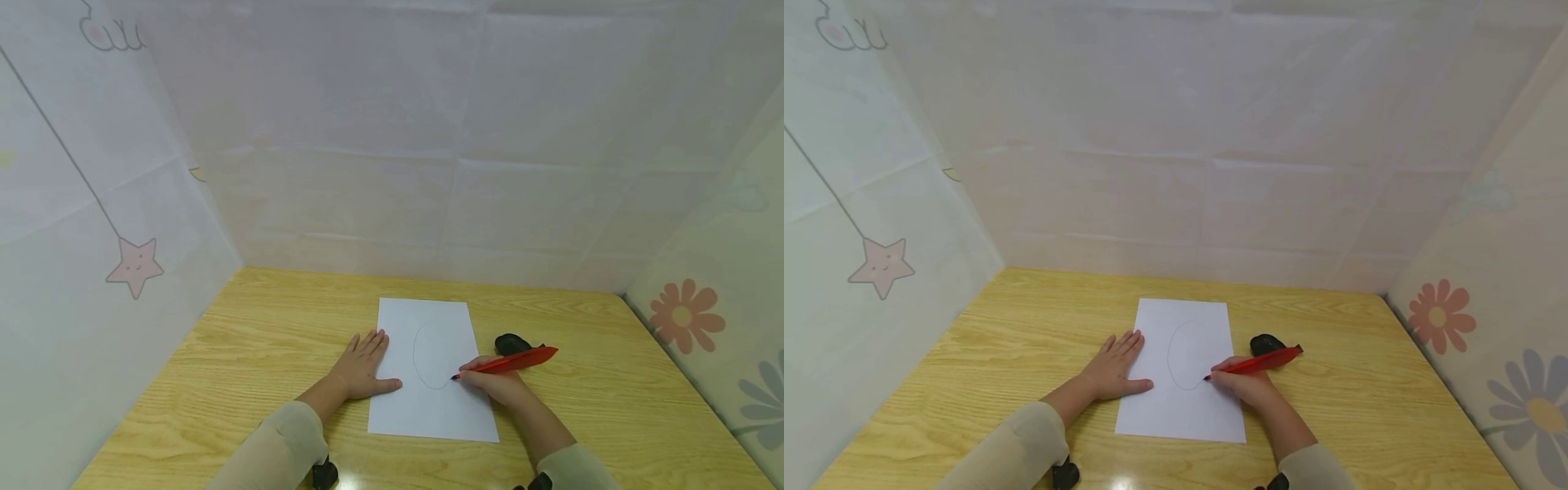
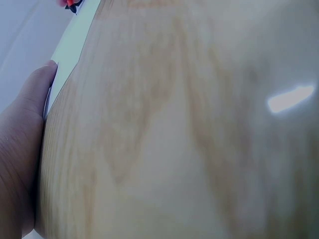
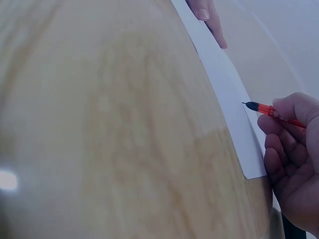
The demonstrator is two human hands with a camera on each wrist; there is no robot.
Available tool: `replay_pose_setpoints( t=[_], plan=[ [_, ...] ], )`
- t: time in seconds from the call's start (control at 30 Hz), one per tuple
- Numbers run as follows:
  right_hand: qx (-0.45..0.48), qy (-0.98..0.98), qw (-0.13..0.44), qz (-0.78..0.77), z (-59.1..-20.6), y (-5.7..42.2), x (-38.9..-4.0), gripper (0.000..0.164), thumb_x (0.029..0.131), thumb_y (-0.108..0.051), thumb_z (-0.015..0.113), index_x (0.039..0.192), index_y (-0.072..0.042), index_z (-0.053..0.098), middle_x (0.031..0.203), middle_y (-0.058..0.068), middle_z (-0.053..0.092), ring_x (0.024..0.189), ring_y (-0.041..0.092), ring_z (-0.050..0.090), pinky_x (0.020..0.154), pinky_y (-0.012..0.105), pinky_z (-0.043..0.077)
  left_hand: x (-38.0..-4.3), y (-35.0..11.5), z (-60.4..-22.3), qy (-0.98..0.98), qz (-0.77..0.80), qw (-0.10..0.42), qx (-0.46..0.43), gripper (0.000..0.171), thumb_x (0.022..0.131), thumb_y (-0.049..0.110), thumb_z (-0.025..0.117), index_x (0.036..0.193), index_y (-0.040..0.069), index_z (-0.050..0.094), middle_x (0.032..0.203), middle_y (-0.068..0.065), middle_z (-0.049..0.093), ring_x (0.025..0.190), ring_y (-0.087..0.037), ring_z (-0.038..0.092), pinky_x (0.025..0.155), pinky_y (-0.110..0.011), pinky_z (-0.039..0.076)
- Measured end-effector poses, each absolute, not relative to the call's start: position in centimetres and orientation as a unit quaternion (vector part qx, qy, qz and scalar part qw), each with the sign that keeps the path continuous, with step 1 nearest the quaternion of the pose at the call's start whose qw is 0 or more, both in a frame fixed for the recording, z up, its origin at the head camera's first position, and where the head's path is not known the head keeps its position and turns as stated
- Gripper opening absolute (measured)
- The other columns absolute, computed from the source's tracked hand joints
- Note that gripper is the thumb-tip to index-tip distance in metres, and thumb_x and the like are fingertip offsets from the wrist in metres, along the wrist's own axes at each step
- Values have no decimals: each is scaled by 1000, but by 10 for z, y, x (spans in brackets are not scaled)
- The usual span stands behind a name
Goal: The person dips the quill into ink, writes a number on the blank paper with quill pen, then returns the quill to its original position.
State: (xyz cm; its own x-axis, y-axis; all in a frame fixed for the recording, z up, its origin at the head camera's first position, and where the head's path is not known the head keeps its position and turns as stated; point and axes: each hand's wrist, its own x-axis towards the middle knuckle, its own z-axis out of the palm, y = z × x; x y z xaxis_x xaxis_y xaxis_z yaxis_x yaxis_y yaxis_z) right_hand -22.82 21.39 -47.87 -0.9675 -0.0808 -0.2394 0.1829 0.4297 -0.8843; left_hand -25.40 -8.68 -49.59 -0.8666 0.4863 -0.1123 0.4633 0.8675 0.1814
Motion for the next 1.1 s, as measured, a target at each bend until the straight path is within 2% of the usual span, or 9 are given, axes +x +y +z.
replay_pose_setpoints(
  t=[0.47,1.1],
  plan=[
    [62,844,119,-519,-477,213,-231,24,84,-23,76,101,-5,74,96,2,73,88,16,58,71,27,44,-254,-87,-499,961,84,78,251,101,88,75,43,158,7,14,166,-9,10,155,-23,7,124,-51,6],
    [73,841,96,-527,-476,212,-240,23,83,-21,76,99,-5,75,93,1,74,82,16,56,69,27,42,-253,-87,-496,962,79,78,248,101,89,74,43,158,6,14,166,-9,10,155,-24,7,124,-50,7]
  ],
)
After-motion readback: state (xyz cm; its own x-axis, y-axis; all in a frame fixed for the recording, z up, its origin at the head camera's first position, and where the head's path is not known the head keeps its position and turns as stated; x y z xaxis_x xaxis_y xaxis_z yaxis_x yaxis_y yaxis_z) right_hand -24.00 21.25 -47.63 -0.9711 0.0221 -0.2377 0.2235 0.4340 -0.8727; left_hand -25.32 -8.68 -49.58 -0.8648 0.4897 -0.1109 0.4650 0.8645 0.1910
